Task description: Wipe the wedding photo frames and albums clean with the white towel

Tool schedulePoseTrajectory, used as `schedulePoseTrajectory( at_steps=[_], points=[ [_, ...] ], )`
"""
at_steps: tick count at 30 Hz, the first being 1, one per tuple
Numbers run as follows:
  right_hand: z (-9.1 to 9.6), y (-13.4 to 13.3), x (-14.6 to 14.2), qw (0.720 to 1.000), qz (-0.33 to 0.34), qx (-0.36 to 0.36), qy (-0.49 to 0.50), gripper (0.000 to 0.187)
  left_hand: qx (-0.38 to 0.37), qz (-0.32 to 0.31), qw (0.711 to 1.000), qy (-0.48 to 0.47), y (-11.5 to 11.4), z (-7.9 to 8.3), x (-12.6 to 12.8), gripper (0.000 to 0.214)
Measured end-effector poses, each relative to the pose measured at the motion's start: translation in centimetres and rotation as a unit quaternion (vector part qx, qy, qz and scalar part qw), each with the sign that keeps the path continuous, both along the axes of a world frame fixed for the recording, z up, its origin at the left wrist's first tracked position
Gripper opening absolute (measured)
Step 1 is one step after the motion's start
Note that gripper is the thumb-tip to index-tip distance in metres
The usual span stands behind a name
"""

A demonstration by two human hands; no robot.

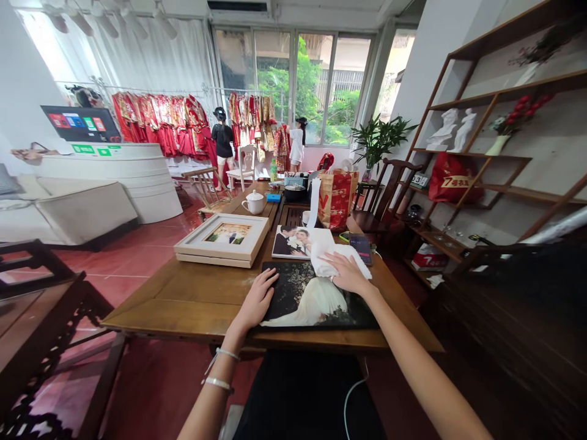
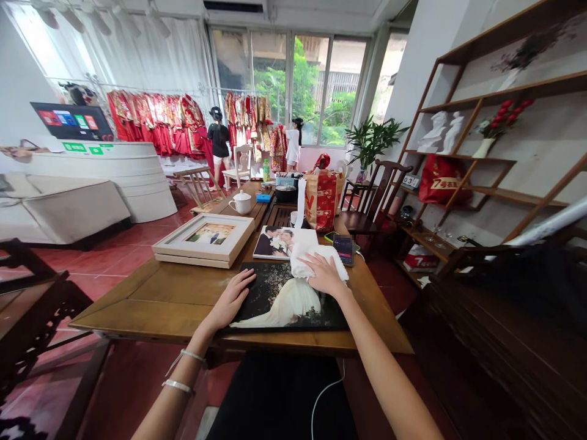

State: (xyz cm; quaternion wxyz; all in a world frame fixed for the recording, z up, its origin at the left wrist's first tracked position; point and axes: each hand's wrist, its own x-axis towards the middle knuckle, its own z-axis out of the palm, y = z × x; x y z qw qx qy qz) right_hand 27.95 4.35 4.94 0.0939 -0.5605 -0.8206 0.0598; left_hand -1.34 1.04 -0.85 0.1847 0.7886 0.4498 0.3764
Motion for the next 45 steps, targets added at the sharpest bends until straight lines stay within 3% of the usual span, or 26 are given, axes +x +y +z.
schedulePoseTrajectory(
  at_steps=[4, 11, 14, 17, 23, 26, 29, 35, 38, 40, 45],
  points=[
    [-0.4, -2.2, 0.1, 1.0, 0.008, 0.005, -0.009, 0.075, -0.004, -0.004, 1.0, -0.01, 0.0, -0.1, 0.0, 0.04],
    [-1.8, -12.7, 0.3, 0.999, 0.028, 0.023, -0.009, 0.094, -0.012, -0.014, 0.999, -0.034, 0.0, -0.4, 0.0, 0.039],
    [-1.9, -15.2, -0.1, 0.999, 0.038, 0.018, 0.0, 0.096, -0.009, -0.017, 0.999, -0.035, 0.0, -0.5, -0.1, 0.04],
    [-1.4, -14.0, -0.4, 0.999, 0.038, -0.002, 0.004, 0.094, -0.008, -0.017, 0.999, -0.033, 0.0, -0.4, -0.1, 0.04],
    [0.4, -5.0, -2.1, 0.999, -0.02, -0.033, -0.007, 0.075, -0.004, -0.026, 0.999, -0.03, -0.1, -0.3, -0.2, 0.04],
    [0.8, -2.2, -3.9, 0.999, -0.045, -0.021, -0.003, 0.065, -0.006, -0.025, 0.999, -0.026, -0.1, -0.3, -0.2, 0.04],
    [0.5, -3.1, -5.7, 0.999, -0.042, -0.013, -0.005, 0.067, -0.008, -0.023, 0.999, -0.025, 0.0, -0.4, -0.2, 0.041],
    [-1.0, -12.7, -7.6, 0.998, 0.062, 0.01, 0.011, 0.083, -0.005, -0.014, 0.999, -0.032, 0.1, -0.5, -0.1, 0.04],
    [-1.0, -15.0, -7.4, 0.994, 0.108, -0.011, 0.03, 0.085, -0.009, -0.01, 0.999, -0.031, 0.1, -0.5, 0.0, 0.04],
    [-0.6, -13.9, -7.0, 0.994, 0.104, -0.026, 0.031, 0.082, -0.011, -0.008, 0.999, -0.034, 0.1, -0.4, 0.0, 0.04],
    [0.5, -6.7, -6.5, 1.0, -0.011, -0.011, 0.003, 0.07, -0.018, -0.018, 0.999, -0.039, -0.2, -0.1, -0.1, 0.039]
  ],
)
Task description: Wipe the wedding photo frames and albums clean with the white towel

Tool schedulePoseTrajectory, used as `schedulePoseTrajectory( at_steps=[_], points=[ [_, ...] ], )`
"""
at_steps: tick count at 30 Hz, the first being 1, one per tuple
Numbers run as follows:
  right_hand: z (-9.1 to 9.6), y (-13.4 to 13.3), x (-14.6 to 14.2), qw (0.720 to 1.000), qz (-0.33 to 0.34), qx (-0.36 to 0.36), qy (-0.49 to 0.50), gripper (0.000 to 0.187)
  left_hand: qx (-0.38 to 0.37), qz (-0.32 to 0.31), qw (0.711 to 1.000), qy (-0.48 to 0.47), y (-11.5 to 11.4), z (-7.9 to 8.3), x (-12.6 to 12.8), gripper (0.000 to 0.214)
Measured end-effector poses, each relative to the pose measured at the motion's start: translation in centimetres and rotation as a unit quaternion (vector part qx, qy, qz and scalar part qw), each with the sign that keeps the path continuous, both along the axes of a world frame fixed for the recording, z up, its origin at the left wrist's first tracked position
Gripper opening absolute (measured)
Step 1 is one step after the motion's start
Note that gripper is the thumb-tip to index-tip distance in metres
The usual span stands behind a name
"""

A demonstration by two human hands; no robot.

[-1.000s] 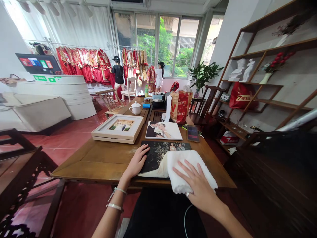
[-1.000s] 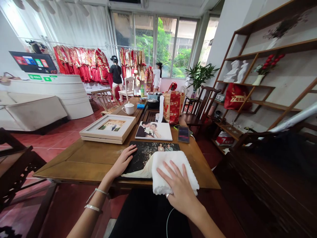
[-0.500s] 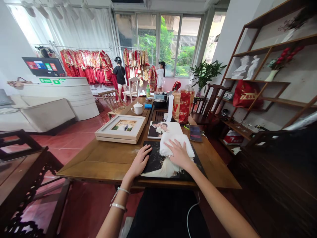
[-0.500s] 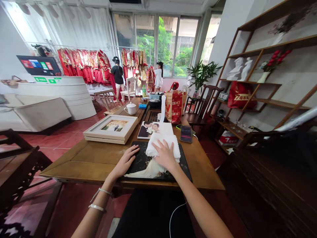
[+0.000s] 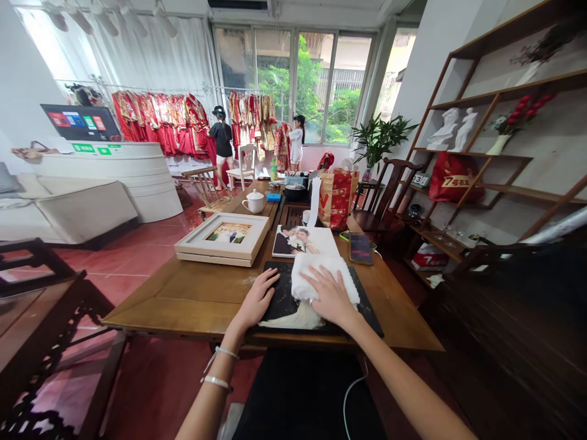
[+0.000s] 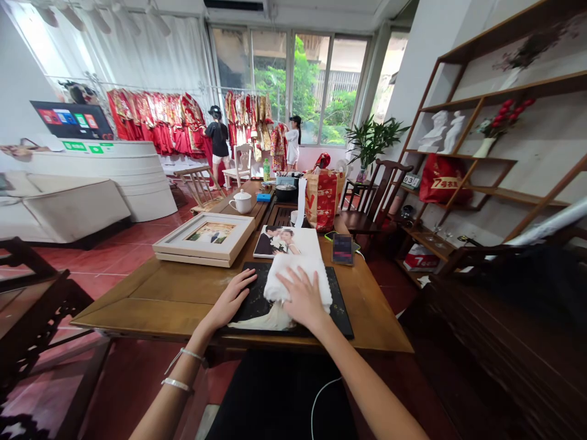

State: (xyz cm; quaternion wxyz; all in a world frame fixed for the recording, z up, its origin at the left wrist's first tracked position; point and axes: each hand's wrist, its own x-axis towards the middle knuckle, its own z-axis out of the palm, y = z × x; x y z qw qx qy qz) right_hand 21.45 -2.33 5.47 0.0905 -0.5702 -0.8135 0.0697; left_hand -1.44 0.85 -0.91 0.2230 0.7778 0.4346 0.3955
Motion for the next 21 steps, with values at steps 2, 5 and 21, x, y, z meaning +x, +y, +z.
schedulePoseTrajectory(
  at_steps=[2, 5, 21],
  points=[
    [0.1, 1.8, -0.5, 1.0, -0.027, 0.01, -0.002, 0.064, -0.01, -0.004, 1.0, -0.008, -0.1, 0.2, 0.0, 0.039],
    [-0.1, 1.4, -2.4, 0.999, -0.03, 0.018, -0.003, 0.064, -0.053, -0.004, 0.998, -0.044, -0.1, 0.4, -0.1, 0.04],
    [0.1, -5.0, -1.5, 0.99, 0.084, 0.002, 0.113, 0.058, -0.034, 0.033, 0.998, -0.036, -0.8, 1.1, 0.7, 0.037]
  ],
)
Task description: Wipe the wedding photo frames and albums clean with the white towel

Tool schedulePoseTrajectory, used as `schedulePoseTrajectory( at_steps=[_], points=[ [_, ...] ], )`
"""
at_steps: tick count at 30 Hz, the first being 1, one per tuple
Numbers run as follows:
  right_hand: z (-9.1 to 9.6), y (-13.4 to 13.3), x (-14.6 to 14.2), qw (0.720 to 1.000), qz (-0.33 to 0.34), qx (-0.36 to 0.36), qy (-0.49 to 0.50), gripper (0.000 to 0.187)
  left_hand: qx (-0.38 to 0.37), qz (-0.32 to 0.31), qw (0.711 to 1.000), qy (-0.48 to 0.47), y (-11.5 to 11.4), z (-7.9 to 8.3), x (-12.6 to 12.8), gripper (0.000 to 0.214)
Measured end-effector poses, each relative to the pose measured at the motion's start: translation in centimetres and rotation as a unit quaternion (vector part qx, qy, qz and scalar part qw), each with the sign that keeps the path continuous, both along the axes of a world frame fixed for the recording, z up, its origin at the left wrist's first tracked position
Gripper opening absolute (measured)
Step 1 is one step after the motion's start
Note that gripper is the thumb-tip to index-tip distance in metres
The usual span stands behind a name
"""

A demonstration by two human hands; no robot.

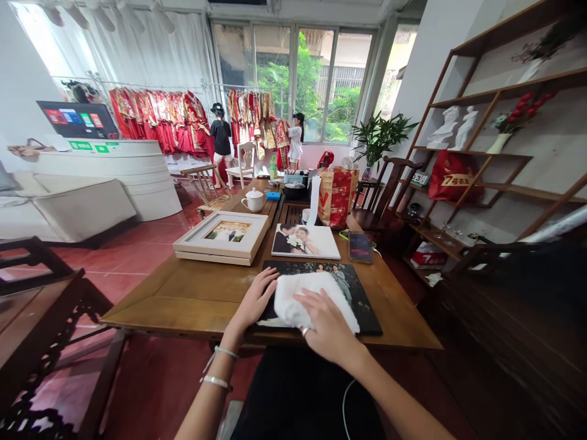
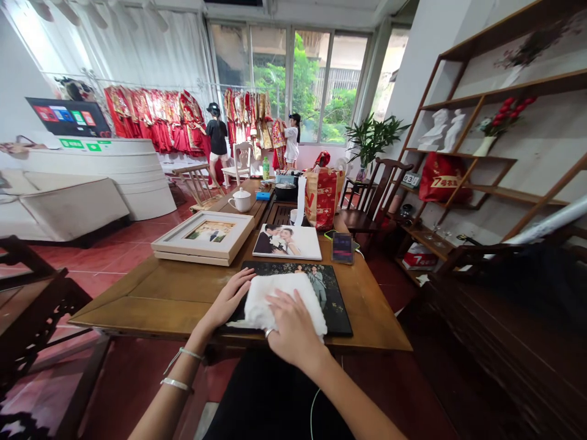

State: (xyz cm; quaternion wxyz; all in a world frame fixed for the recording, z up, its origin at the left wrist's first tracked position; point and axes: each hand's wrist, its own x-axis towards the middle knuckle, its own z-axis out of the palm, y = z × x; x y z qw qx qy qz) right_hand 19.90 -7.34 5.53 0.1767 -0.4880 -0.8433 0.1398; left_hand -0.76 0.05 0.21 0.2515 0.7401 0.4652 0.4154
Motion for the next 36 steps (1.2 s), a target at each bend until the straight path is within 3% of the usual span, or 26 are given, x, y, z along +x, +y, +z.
schedulePoseTrajectory(
  at_steps=[3, 5, 10, 15, 18, 24, 27, 31, 36],
  points=[
    [0.4, 3.4, 1.5, 0.996, -0.089, -0.005, -0.024, 0.053, 0.034, -0.004, 0.999, 0.032, 0.0, -0.2, -0.1, 0.038],
    [0.8, 6.1, 1.6, 0.994, -0.107, -0.005, -0.031, 0.046, 0.047, -0.002, 0.998, 0.042, 0.1, -0.3, -0.1, 0.043],
    [2.1, 11.4, -2.1, 0.997, -0.066, -0.003, -0.043, 0.029, 0.045, -0.01, 0.998, 0.045, 0.2, -0.3, -0.1, 0.044],
    [2.0, 12.6, -6.7, 0.998, -0.033, 0.008, -0.047, 0.032, 0.028, -0.014, 0.998, 0.049, -0.1, 0.2, 0.1, 0.048],
    [1.5, 12.3, -6.1, 0.997, -0.051, 0.017, -0.05, 0.032, 0.017, -0.018, 0.999, 0.046, -0.2, 0.4, 0.2, 0.056],
    [0.2, 10.9, 1.2, 0.989, -0.13, 0.021, -0.063, 0.039, 0.001, -0.022, 0.999, 0.037, -0.3, 0.3, 0.1, 0.059],
    [-0.3, 10.0, 3.2, 0.987, -0.145, 0.022, -0.071, 0.049, 0.006, -0.021, 0.999, 0.041, -0.3, 0.3, 0.1, 0.058],
    [-0.6, 7.2, 1.7, 0.993, -0.091, 0.024, -0.077, 0.059, 0.021, -0.019, 0.999, 0.038, -0.2, 0.1, 0.1, 0.042],
    [-0.9, 0.0, -0.5, 0.997, 0.027, 0.032, -0.064, 0.075, 0.034, -0.032, 0.999, 0.025, 0.1, -0.3, -0.1, 0.034]
  ],
)
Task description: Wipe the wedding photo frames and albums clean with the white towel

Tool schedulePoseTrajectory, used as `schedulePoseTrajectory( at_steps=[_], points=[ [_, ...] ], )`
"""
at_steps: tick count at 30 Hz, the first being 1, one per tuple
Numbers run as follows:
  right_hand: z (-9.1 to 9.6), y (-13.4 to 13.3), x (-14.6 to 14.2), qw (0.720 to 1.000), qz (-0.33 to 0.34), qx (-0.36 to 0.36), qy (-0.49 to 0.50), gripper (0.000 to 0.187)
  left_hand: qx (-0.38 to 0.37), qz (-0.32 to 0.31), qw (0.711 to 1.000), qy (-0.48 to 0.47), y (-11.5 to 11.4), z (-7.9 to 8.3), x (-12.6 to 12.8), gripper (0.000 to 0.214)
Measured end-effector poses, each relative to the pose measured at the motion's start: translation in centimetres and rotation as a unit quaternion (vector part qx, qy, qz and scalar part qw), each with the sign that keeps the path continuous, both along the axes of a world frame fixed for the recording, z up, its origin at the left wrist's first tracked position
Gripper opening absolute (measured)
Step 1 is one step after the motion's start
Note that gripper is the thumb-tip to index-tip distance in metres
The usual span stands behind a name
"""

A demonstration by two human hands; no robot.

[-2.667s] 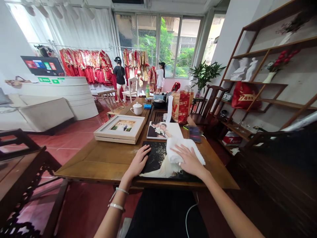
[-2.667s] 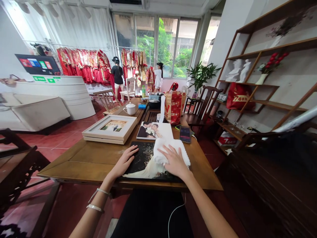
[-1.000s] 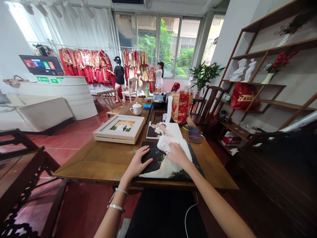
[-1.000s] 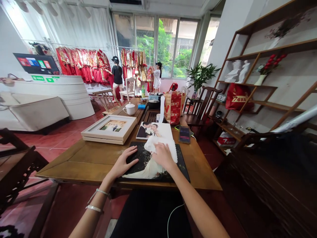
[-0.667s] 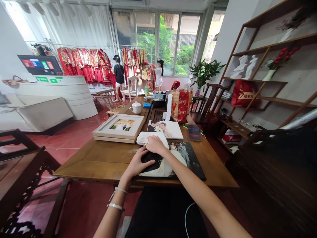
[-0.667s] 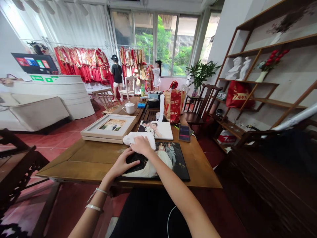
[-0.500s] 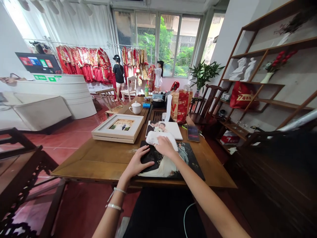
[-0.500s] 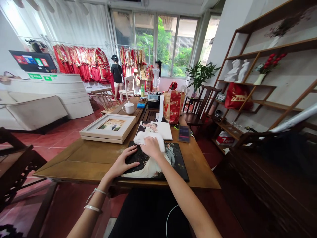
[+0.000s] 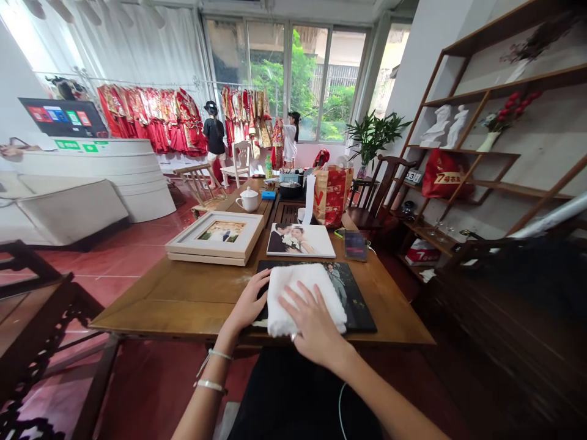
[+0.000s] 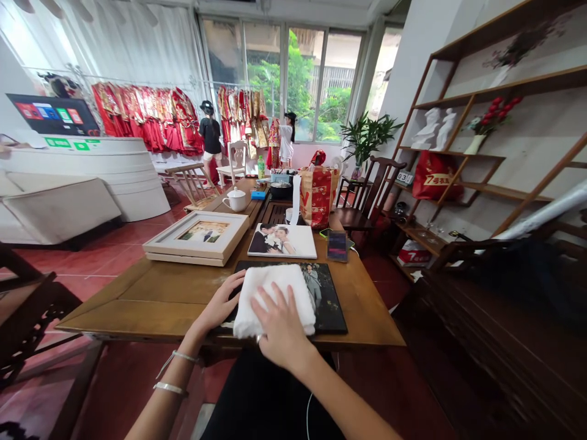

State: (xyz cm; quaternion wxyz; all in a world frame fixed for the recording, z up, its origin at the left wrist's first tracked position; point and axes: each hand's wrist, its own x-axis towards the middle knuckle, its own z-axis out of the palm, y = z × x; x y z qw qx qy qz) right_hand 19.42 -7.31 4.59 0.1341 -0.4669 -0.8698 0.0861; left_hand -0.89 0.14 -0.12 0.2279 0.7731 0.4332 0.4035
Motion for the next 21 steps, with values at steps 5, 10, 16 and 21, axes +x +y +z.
schedulePoseTrajectory(
  at_steps=[5, 10, 16, 21],
  points=[
    [0.4, -4.9, 3.4, 0.995, 0.078, -0.065, 0.025, 0.087, 0.0, -0.003, 1.0, 0.003, 0.1, -0.2, -0.1, 0.034],
    [0.7, -1.2, 7.9, 0.997, 0.019, -0.073, 0.015, 0.09, -0.007, 0.002, 1.0, 0.018, 0.2, -0.2, -0.1, 0.035],
    [0.9, 7.5, 7.3, 0.993, -0.113, -0.036, -0.022, 0.07, -0.011, 0.001, 1.0, 0.026, 0.1, -0.1, -0.1, 0.036],
    [0.8, 7.9, 2.1, 0.996, -0.086, -0.02, -0.027, 0.07, -0.004, 0.0, 1.0, 0.009, 0.2, -0.1, -0.1, 0.033]
  ],
)
